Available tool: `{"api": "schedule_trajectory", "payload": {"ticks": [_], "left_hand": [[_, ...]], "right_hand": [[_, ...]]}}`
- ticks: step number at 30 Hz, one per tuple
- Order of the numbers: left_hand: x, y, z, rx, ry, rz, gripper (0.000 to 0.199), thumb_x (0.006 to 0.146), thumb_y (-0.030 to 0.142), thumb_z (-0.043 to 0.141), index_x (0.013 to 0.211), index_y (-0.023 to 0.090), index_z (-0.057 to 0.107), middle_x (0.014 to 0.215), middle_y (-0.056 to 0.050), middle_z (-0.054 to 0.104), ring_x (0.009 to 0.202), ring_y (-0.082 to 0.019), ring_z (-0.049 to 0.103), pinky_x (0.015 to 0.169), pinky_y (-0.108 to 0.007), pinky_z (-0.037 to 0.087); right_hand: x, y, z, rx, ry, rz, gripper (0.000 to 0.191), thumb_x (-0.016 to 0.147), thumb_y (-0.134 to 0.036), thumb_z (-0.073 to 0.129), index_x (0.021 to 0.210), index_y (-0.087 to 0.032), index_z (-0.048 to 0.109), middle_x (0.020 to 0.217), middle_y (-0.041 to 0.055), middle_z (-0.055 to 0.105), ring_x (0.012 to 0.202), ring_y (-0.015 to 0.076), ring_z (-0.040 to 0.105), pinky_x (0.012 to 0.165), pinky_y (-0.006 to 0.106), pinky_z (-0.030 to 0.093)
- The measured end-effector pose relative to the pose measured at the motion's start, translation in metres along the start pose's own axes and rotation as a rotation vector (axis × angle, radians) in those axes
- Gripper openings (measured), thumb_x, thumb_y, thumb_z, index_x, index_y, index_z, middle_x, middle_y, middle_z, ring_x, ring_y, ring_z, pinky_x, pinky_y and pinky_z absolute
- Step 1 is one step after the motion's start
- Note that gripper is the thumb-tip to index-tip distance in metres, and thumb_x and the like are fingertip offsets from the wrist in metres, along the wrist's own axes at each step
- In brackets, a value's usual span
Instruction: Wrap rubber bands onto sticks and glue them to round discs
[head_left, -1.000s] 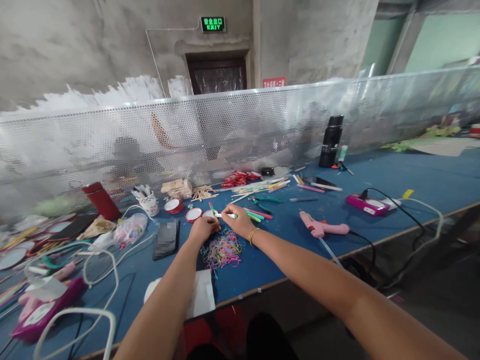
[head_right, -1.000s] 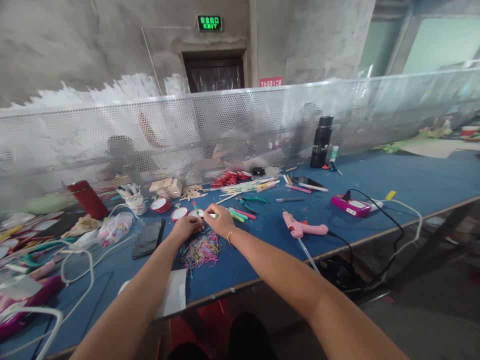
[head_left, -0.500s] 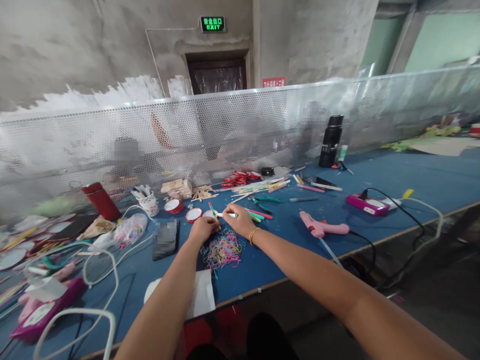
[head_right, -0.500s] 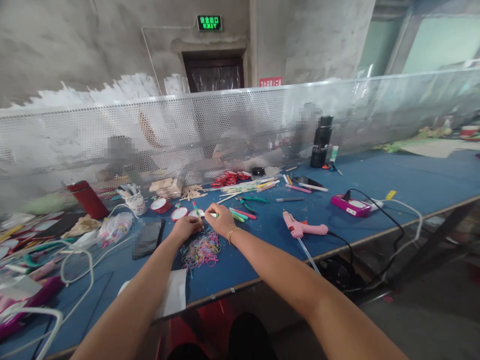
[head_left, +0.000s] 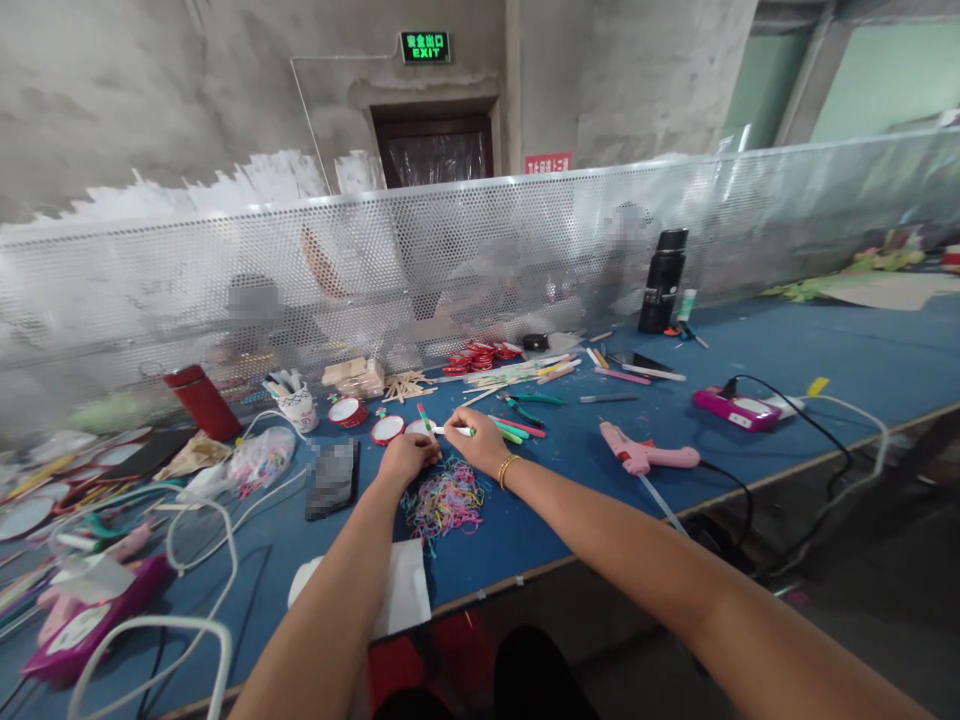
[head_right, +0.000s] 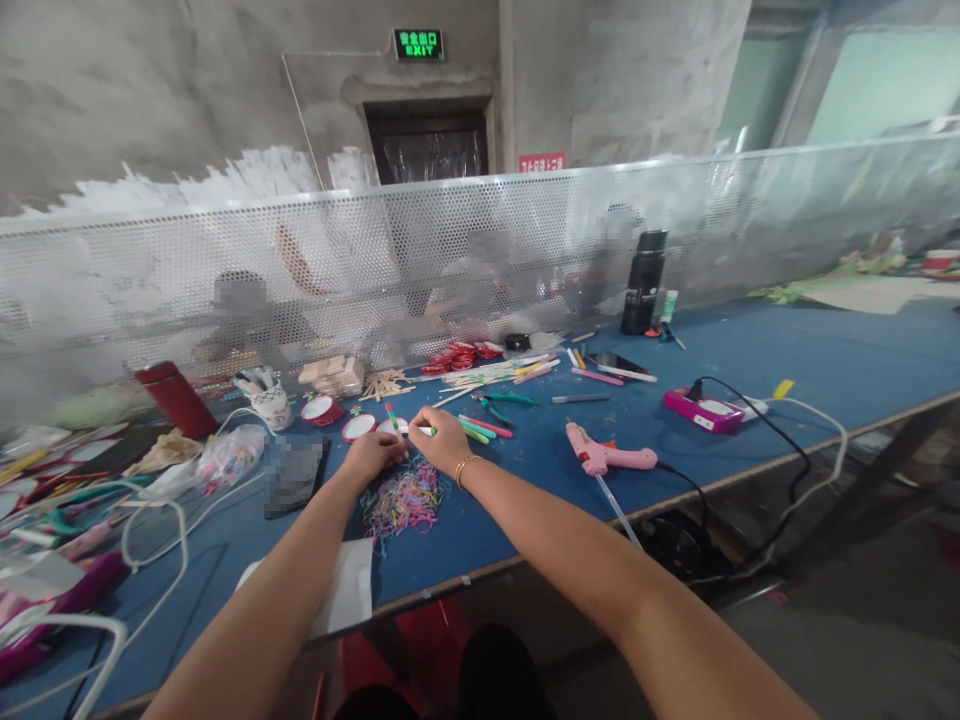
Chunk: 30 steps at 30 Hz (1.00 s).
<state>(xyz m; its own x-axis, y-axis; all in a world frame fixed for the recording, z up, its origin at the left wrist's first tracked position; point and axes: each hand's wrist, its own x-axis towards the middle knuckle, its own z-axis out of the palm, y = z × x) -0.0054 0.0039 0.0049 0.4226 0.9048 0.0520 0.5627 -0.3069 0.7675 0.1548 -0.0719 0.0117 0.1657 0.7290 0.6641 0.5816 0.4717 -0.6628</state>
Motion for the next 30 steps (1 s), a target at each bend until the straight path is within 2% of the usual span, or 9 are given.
{"api": "schedule_trajectory", "payload": {"ticks": [9,16,21,30], "left_hand": [[-0.0049,0.0071,-0.0017,0.001,0.004,-0.007,0.025,0.069,0.04,0.063,0.066,0.016,0.068,0.061,-0.003,0.066,0.051,-0.011,0.054,0.048,-0.021,0.037],[-0.0022,0.0033,-0.0005,-0.018,-0.001,-0.003,0.023,0.069,0.038,0.063,0.068,0.016,0.069,0.063,-0.003,0.067,0.053,-0.011,0.055,0.051,-0.02,0.039],[-0.0006,-0.0004,0.0003,-0.008,0.009,0.009,0.024,0.07,0.039,0.063,0.066,0.016,0.068,0.063,-0.003,0.066,0.052,-0.011,0.054,0.051,-0.021,0.039],[-0.0029,0.0029,-0.0003,-0.015,0.008,-0.004,0.024,0.069,0.04,0.063,0.067,0.016,0.068,0.061,-0.003,0.065,0.052,-0.011,0.055,0.049,-0.021,0.037]], "right_hand": [[-0.0003,-0.0033,-0.001,0.02,-0.008,-0.008,0.012,0.078,-0.027,0.05,0.069,-0.021,0.055,0.073,-0.0008,0.061,0.074,0.0154,0.054,0.07,0.025,0.041],[0.0002,-0.001,-0.0009,0.016,0.021,0.015,0.011,0.078,-0.026,0.05,0.069,-0.021,0.056,0.074,-0.0004,0.061,0.075,0.0158,0.054,0.071,0.026,0.041],[0.0001,-0.0017,-0.0006,0.027,-0.008,-0.026,0.012,0.079,-0.027,0.05,0.069,-0.022,0.055,0.073,-0.0008,0.061,0.074,0.0153,0.054,0.071,0.025,0.041],[0.0007,-0.0005,-0.0009,0.039,-0.004,-0.022,0.013,0.079,-0.028,0.05,0.07,-0.021,0.055,0.073,-0.0009,0.061,0.074,0.0152,0.055,0.071,0.026,0.041]]}}
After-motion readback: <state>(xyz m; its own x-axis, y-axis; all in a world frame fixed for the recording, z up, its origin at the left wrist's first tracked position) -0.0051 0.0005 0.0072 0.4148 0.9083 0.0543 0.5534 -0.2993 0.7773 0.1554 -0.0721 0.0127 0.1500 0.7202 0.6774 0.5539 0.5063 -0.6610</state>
